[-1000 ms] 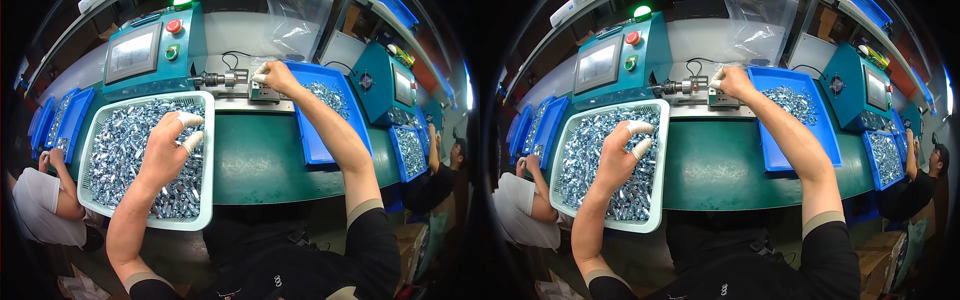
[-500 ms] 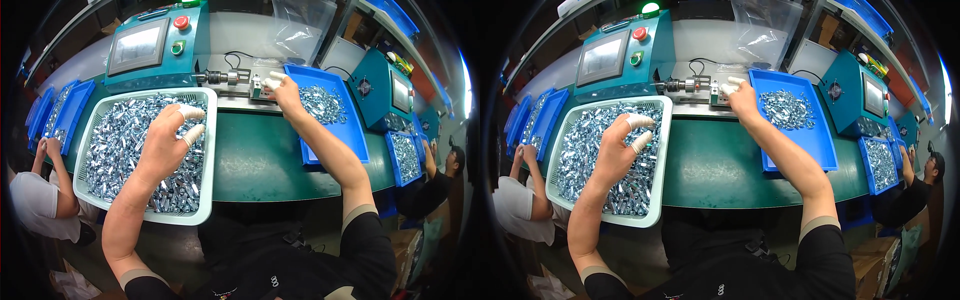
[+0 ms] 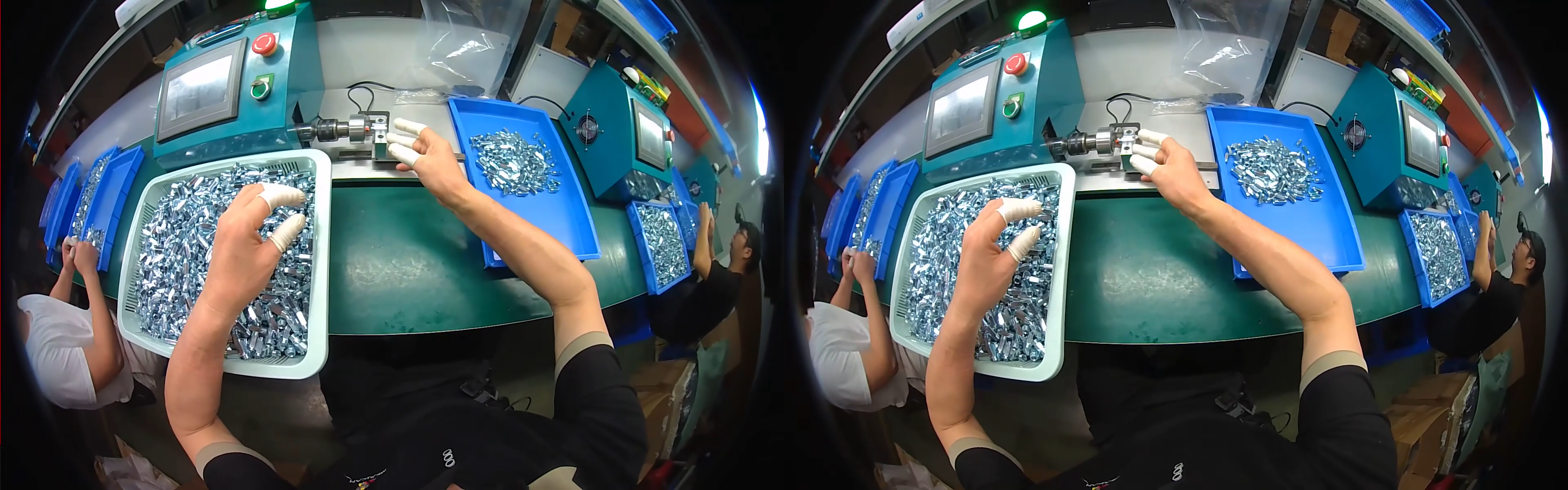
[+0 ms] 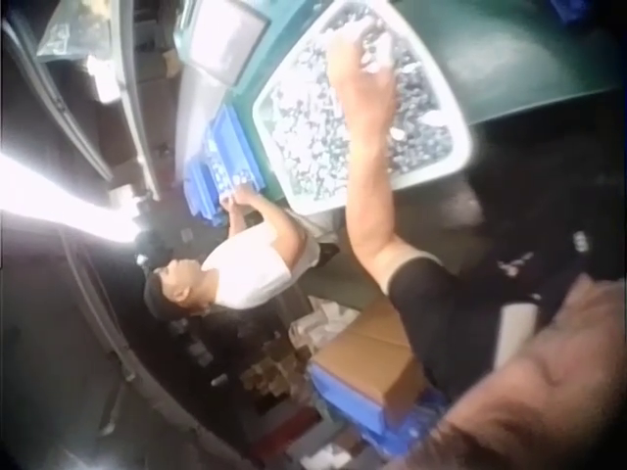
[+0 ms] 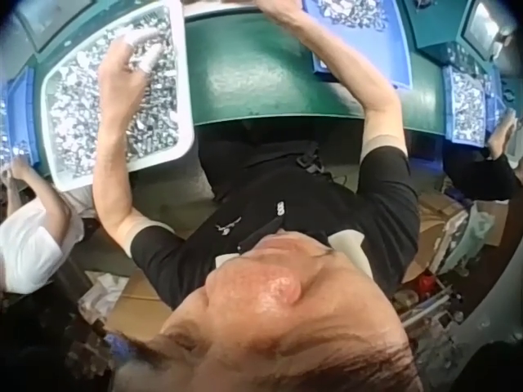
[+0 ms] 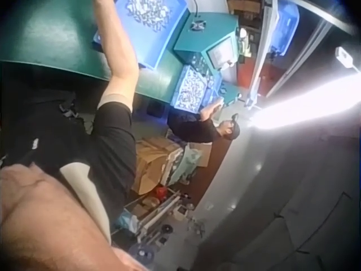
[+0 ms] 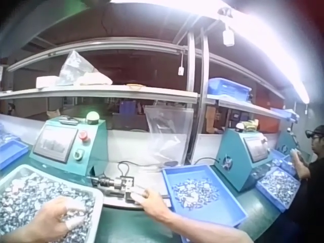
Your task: Placing small metal hardware parts from a tray into a machine for processing one by one.
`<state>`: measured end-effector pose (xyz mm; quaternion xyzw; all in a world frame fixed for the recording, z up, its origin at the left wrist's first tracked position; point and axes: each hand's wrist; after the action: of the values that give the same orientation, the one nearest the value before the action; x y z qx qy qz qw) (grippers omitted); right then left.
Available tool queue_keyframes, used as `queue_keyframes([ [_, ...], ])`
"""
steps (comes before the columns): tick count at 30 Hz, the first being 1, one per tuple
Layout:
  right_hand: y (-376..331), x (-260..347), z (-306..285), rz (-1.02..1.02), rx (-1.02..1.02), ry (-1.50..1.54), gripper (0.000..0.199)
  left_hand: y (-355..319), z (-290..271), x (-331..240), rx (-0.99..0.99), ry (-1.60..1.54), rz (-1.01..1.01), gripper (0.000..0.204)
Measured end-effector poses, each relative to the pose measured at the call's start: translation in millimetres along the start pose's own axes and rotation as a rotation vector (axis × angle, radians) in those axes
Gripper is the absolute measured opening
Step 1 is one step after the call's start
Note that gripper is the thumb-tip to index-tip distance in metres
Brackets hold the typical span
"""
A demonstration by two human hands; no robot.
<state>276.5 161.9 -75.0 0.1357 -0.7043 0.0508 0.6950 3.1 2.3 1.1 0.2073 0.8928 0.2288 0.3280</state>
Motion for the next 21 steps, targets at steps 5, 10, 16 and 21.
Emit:
queue_keyframes([
  [5, 7, -5, 10, -0.042, 0.041, -0.006, 0.056, 2, -1, 1, 0.032, 0.022, 0.017, 0.025],
  [10, 15, -3, 4, -0.009, 0.043, -0.042, 0.053, 1, -4, -3, 0.057, 0.017, -0.037, 0.025],
  [16, 14, -21, -3, -0.136, 0.062, 0.079, 0.045, 4, 1, -3, 0.103, 0.073, -0.051, 0.025],
  [21, 6, -22, -14, -0.278, -0.161, -0.244, 0.028, 1, 0, 4, 0.154, 0.107, -0.075, 0.027],
])
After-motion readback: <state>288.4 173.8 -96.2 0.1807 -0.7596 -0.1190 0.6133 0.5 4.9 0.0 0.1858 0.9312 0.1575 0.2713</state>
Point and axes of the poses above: each hand's wrist, its own y-axis towards the middle knuckle, its own z-axis out of the palm, x = y × z, and after that the axes turned 3 degrees about y, right-handed
